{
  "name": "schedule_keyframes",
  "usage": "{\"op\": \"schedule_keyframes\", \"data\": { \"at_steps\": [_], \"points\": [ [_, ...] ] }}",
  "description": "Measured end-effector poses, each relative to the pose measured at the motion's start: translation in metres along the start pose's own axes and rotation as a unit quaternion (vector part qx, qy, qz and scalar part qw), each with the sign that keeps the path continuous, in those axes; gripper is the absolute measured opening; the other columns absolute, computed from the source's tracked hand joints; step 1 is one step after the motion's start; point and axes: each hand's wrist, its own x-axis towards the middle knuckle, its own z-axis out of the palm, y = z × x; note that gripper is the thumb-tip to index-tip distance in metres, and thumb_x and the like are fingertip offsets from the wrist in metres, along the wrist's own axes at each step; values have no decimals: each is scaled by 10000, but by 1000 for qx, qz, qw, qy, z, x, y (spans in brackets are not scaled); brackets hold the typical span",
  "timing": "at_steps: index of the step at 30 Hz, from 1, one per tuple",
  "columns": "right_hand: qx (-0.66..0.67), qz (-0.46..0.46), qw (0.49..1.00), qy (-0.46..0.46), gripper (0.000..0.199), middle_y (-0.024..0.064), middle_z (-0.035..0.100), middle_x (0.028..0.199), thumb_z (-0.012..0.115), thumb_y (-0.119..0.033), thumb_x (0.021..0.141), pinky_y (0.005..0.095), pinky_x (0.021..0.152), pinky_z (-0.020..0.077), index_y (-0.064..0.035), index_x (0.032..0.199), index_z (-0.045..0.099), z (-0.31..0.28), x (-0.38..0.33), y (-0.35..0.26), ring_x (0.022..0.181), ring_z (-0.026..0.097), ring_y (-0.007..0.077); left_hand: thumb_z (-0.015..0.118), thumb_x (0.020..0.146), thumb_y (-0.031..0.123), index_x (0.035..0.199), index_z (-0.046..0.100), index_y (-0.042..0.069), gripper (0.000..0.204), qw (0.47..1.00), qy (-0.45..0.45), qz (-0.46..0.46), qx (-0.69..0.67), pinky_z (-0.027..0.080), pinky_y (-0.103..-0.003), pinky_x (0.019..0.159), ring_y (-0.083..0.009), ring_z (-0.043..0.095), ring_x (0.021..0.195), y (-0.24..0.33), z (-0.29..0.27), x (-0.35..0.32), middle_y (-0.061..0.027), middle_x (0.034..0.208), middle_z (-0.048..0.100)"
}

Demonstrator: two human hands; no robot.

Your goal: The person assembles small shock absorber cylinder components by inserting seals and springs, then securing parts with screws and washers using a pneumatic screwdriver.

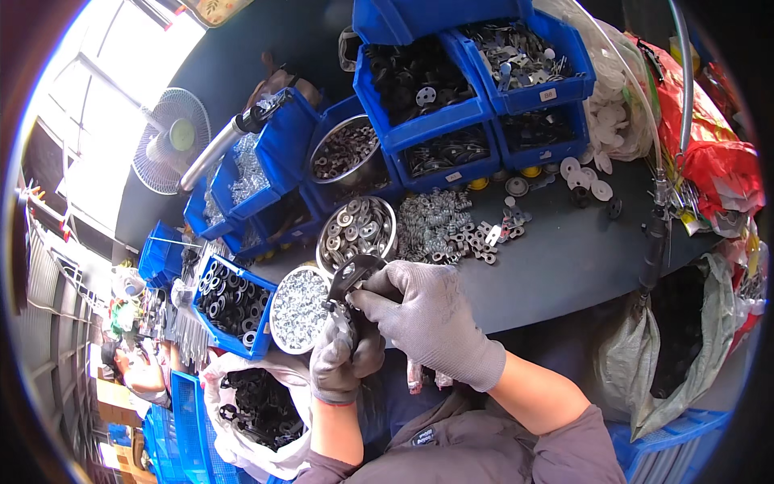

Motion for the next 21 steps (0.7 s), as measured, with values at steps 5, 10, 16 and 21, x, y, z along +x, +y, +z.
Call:
{"op": "schedule_keyframes", "data": {
  "at_steps": [5, 10, 16, 21],
  "points": [
    [-40, 22, 999, 0, 134, 48, 708, 727, 763, -81, 844, 234, 586, 500, 47, 854, 724, -2, -1, -11, 656, 610, 42, 739, 823, 334, 1353, 437, 29, 682, 1000, -20, -11, -15, 223, -236, 457, -87, 355, 507, -3, -7, -1, 17, 714, 446],
    [-78, -8, 997, -14, 234, 113, 701, 679, 723, -218, 883, 308, 540, 525, 16, 897, 727, -4, -2, -7, 573, 682, 144, 723, 870, 305, 1316, 455, 52, 578, 999, -5, -12, -32, 222, -238, 465, -83, 352, 513, -8, -7, -5, 28, 731, 441],
    [-197, -50, 979, -1, 234, 146, 709, 786, 720, -255, 837, 397, 694, 537, -30, 902, 730, -9, 0, -6, 735, 708, 295, 728, 902, 348, 1157, 503, 103, 420, 999, 9, -39, -19, 216, -236, 467, -83, 347, 503, -5, 4, -1, 40, 709, 432],
    [-216, -77, 973, -11, 221, 169, 716, 861, 728, -237, 830, 390, 725, 545, -37, 925, 725, -14, 3, -6, 804, 715, 326, 782, 820, 396, 941, 495, 136, 406, 993, 95, -44, 56, 216, -243, 423, -81, 346, 455, -4, 8, 0, 35, 622, 412]
  ]
}}
